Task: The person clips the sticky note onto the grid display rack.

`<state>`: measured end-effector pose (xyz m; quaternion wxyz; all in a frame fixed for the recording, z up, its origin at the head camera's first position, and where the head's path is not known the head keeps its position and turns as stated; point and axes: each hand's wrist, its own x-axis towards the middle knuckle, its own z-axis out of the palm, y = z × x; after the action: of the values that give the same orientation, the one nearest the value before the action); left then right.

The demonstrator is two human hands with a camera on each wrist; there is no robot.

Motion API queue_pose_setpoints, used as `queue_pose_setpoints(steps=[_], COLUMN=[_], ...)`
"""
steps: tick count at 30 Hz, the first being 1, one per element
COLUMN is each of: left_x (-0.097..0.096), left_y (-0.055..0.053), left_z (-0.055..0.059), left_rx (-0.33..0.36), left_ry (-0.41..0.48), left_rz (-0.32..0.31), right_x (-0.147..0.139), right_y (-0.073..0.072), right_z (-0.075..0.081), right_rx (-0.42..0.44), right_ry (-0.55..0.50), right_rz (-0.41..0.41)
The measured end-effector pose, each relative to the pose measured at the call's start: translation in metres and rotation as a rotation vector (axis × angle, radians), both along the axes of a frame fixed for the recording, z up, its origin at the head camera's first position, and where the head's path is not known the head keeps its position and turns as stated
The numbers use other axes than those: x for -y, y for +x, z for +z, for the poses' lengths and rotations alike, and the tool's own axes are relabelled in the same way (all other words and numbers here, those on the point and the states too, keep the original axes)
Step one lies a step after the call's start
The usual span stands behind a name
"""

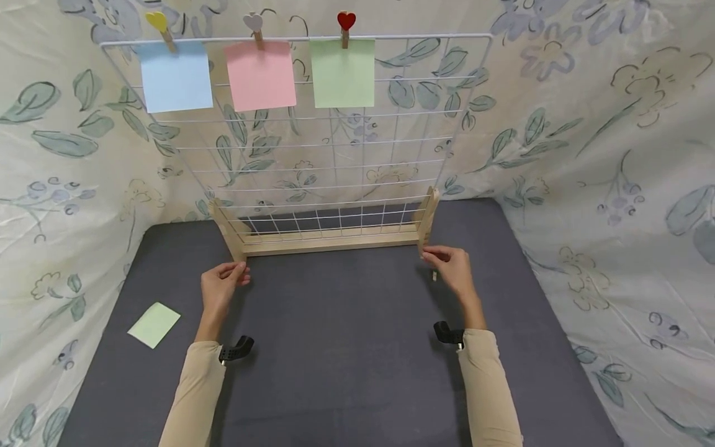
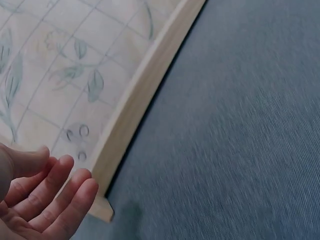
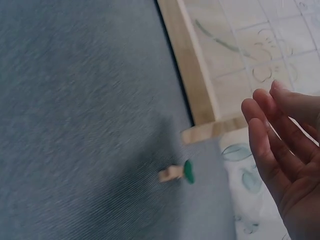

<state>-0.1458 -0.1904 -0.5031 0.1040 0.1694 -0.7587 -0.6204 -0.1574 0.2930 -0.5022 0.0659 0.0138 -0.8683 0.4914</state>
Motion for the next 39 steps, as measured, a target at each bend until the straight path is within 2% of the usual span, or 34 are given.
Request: queue_pose_setpoints(steps=[4, 8, 12, 17, 19, 23, 26, 28, 30, 34, 37, 39], left_x=[0.012, 0.030, 0.054, 0.081, 0.092, 0.111, 0.122, 0.129, 0.135, 0.145, 0.148, 0.147], left_y=[0.008, 0.020, 0.035, 0.054, 0.062, 0.079, 0.090, 0.094, 0.095, 0.092, 0.088, 0.086], left_z=[-0.009, -0.016, -0.019, -0.020, -0.020, -0.020, -0.020, -0.019, -0.018, -0.019, -0.023, -0.026], left_rx=[0.034, 0.080, 0.094, 0.092, 0.085, 0.091, 0.136, 0.193, 0.262, 0.391, 0.429, 0.433], left_ry=[-0.020, -0.012, 0.056, 0.149, 0.172, 0.178, 0.138, 0.083, 0.014, -0.182, -0.316, -0.370], left_rz=[0.047, 0.106, 0.185, 0.285, 0.350, 0.547, 0.670, 0.693, 0.680, 0.614, 0.617, 0.637], right_x=[-0.004, -0.011, -0.018, -0.022, -0.024, -0.025, -0.026, -0.026, -0.025, -0.023, -0.022, -0.022], right_y=[0.003, 0.009, 0.013, 0.017, 0.018, 0.019, 0.020, 0.019, 0.017, 0.015, 0.014, 0.014], right_z=[-0.008, -0.019, -0.031, -0.040, -0.042, -0.046, -0.046, -0.046, -0.047, -0.049, -0.050, -0.049], right_rx=[0.024, 0.053, 0.062, 0.068, 0.075, 0.095, 0.109, 0.123, 0.145, 0.175, 0.181, 0.180], right_ry=[0.013, 0.048, 0.094, 0.094, 0.089, 0.090, 0.104, 0.119, 0.138, 0.172, 0.198, 0.226], right_rz=[-0.052, -0.106, -0.147, -0.180, -0.183, -0.186, -0.192, -0.198, -0.204, -0.201, -0.192, -0.184])
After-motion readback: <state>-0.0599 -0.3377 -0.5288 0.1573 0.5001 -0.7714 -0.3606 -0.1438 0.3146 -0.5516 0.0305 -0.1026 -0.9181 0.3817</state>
